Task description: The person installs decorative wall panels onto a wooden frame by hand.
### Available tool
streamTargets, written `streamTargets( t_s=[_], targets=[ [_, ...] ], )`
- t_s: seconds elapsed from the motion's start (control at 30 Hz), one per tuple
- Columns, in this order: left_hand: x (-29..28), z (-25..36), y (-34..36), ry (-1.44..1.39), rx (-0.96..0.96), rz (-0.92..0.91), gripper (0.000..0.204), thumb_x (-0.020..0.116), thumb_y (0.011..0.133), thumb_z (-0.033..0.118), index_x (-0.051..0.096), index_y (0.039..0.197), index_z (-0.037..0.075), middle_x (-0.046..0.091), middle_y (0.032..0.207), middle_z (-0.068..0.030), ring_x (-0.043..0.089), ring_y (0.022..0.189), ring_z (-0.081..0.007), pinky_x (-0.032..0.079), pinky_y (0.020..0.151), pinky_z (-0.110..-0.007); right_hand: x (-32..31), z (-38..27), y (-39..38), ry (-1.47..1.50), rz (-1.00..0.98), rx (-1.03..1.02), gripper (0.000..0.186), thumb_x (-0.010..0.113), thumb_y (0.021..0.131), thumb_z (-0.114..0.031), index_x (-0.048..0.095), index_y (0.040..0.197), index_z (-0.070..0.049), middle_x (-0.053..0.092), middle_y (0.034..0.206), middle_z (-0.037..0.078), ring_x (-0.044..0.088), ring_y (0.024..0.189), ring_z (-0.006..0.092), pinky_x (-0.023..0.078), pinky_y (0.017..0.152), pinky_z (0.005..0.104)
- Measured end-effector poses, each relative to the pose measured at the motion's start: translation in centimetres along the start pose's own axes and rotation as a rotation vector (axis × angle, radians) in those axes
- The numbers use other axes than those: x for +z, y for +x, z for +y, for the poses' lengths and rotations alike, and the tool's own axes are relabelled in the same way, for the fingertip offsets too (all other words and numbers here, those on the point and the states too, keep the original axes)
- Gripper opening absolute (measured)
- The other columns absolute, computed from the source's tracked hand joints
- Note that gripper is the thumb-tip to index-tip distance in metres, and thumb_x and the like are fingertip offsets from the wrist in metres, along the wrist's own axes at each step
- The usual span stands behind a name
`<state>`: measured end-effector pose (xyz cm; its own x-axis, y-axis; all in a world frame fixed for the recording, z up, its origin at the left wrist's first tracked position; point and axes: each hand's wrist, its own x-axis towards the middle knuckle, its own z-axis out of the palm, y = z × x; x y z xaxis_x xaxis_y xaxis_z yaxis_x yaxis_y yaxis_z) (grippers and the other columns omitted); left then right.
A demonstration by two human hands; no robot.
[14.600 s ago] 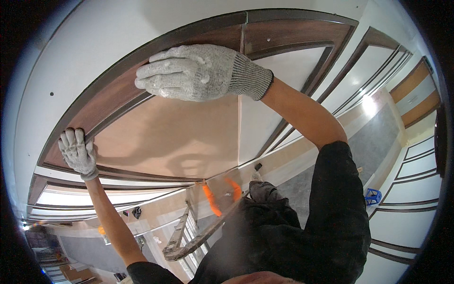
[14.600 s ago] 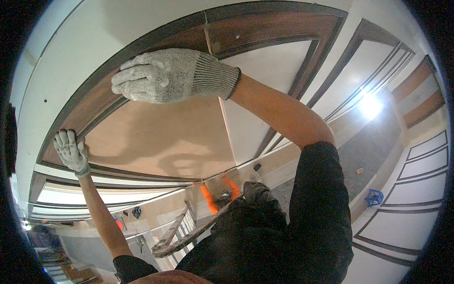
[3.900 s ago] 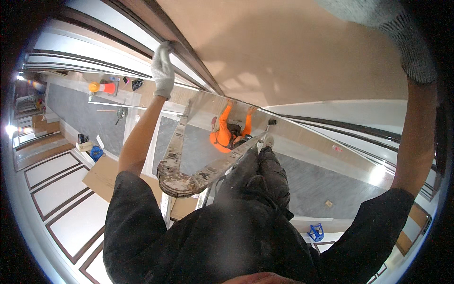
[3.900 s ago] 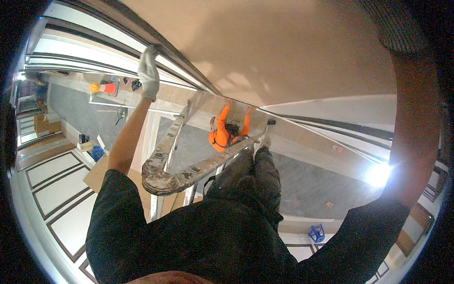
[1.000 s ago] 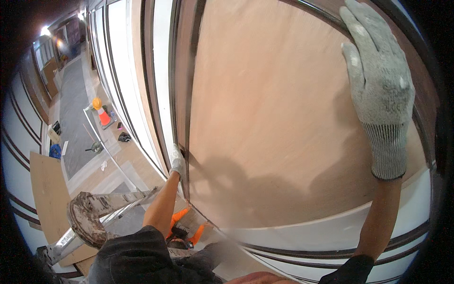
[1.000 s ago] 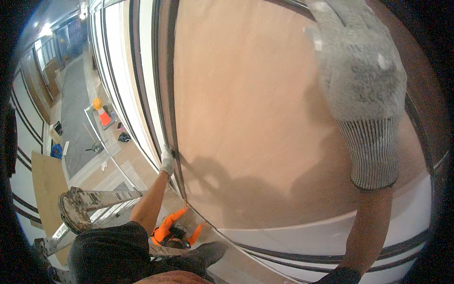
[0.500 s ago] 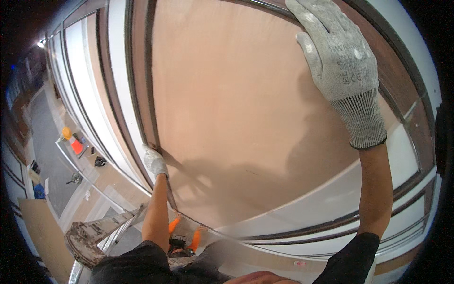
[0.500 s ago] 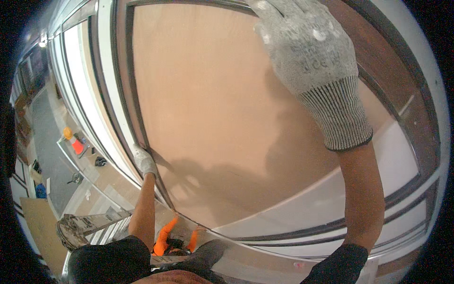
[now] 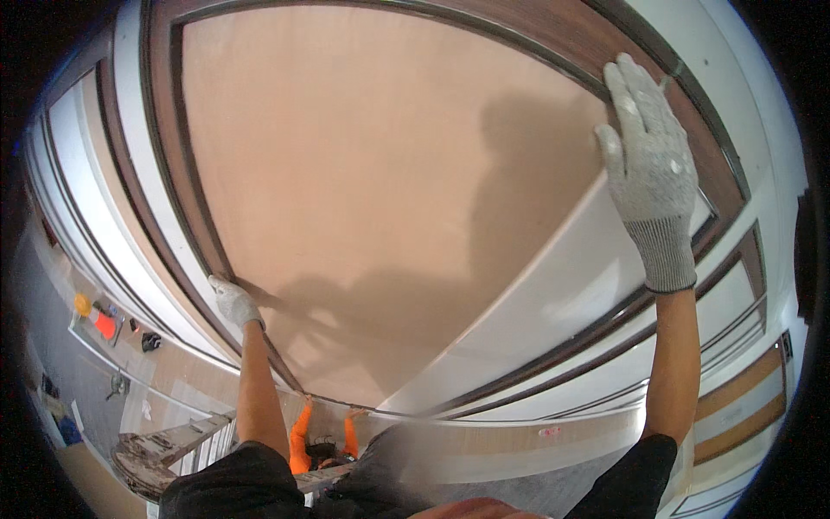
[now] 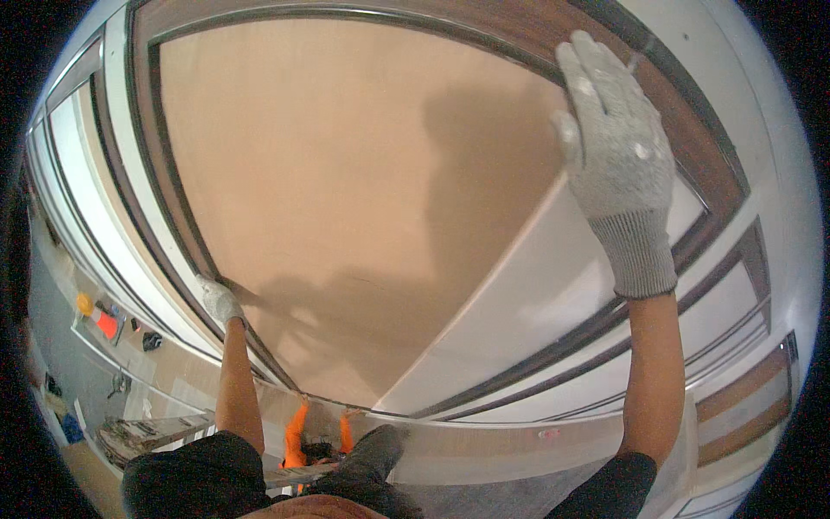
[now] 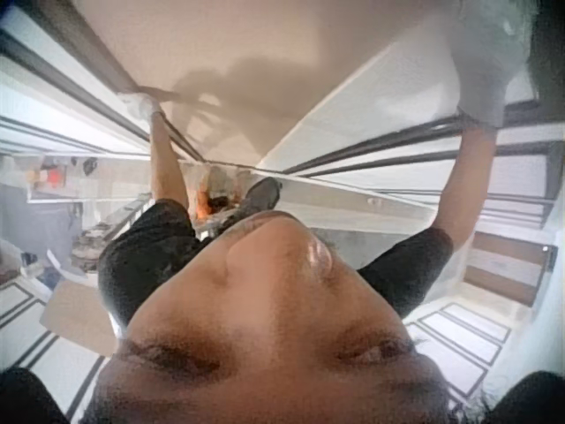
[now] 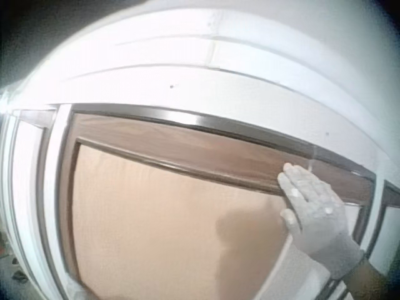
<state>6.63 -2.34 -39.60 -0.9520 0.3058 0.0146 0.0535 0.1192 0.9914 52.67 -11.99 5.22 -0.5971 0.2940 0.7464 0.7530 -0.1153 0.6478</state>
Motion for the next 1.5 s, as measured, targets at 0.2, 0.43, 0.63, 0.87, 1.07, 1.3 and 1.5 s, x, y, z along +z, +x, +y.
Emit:
streamTargets(
  t_s=[0.2, 0.43, 0.63, 0.87, 1.07, 1.3, 1.5],
  targets=[
    [-0.4, 2.7, -1.6, -0.01, -0.119, -0.064, 0.082, 0.019, 0.109, 0.059, 0.06, 0.137, -0.006, 0.063, 0.133, -0.0304, 0.058, 0.125, -0.0474, 0.044, 0.108, -0.048, -0.2, -0.2, -0.3, 0.021, 0.002, 0.01, 0.06, 0.068, 0.096, -0.024, 0.048, 0.152, -0.014, 0.049, 0.157, 0.006, 0.046, 0.145, 0.0245, 0.038, 0.121, 0.0439],
    [0.3, -1.1, 1.3, 0.093, -0.073, -0.035, 0.08, 0.019, 0.109, 0.057, 0.063, 0.134, -0.005, 0.065, 0.127, -0.0326, 0.059, 0.118, -0.0515, 0.046, 0.104, -0.053, 0.4, -1.4, -0.4, 0.187, 0.015, 0.064, 0.063, 0.07, 0.094, -0.022, 0.047, 0.151, -0.012, 0.045, 0.159, 0.007, 0.042, 0.147, 0.0253, 0.037, 0.122, 0.046],
    [1.2, -3.6, 3.4, 0.097, 0.006, -0.07, 0.08, 0.018, 0.109, 0.057, 0.064, 0.134, -0.004, 0.065, 0.126, -0.0321, 0.06, 0.118, -0.0508, 0.046, 0.103, -0.053, 0.4, -1.7, -0.5, 0.239, 0.052, 0.109, 0.064, 0.07, 0.094, -0.023, 0.047, 0.152, -0.013, 0.045, 0.159, 0.007, 0.042, 0.147, 0.0272, 0.038, 0.121, 0.048],
    [1.1, -2.5, 2.1, 0.096, 0.009, -0.001, 0.082, 0.018, 0.109, 0.059, 0.067, 0.128, -0.003, 0.068, 0.12, -0.0316, 0.062, 0.114, -0.0506, 0.047, 0.101, -0.053, 1.1, -2.3, -0.5, 0.209, 0.035, 0.158, 0.064, 0.069, 0.096, -0.028, 0.046, 0.154, -0.015, 0.045, 0.16, 0.006, 0.041, 0.149, 0.0253, 0.035, 0.122, 0.0451],
    [0.0, -0.8, 0.9, 0.003, 0.026, 0.041, 0.092, 0.02, 0.108, 0.063, 0.073, 0.102, -0.012, 0.07, 0.101, -0.0354, 0.065, 0.099, -0.0521, 0.048, 0.091, -0.055, 2.1, -2.3, -1.1, 0.272, 0.162, 0.147, 0.064, 0.074, 0.091, -0.026, 0.051, 0.149, -0.013, 0.048, 0.156, 0.007, 0.046, 0.144, 0.0267, 0.038, 0.121, 0.0453],
    [-2.9, 6.8, -3.7, -0.012, 0.039, -0.039, 0.089, 0.021, 0.108, 0.064, 0.07, 0.114, -0.01, 0.071, 0.108, -0.0318, 0.067, 0.101, -0.0474, 0.049, 0.092, -0.049, 1.3, -1.7, -4.8, 0.24, 0.215, 0.193, 0.061, 0.068, 0.097, -0.022, 0.047, 0.154, -0.017, 0.045, 0.16, 0.004, 0.041, 0.148, 0.0232, 0.034, 0.124, 0.0441],
    [-4.3, 13.8, -6.0, -0.184, 0.426, 0.041, 0.081, 0.027, 0.109, 0.061, 0.056, 0.142, -0.007, 0.06, 0.143, -0.0243, 0.056, 0.135, -0.0355, 0.039, 0.115, -0.037, 0.8, -1.0, -5.0, 0.308, 0.427, 0.201, 0.066, 0.083, 0.076, -0.027, 0.061, 0.133, -0.002, 0.06, 0.142, 0.015, 0.054, 0.136, 0.0318, 0.04, 0.116, 0.0479]
  ],
)
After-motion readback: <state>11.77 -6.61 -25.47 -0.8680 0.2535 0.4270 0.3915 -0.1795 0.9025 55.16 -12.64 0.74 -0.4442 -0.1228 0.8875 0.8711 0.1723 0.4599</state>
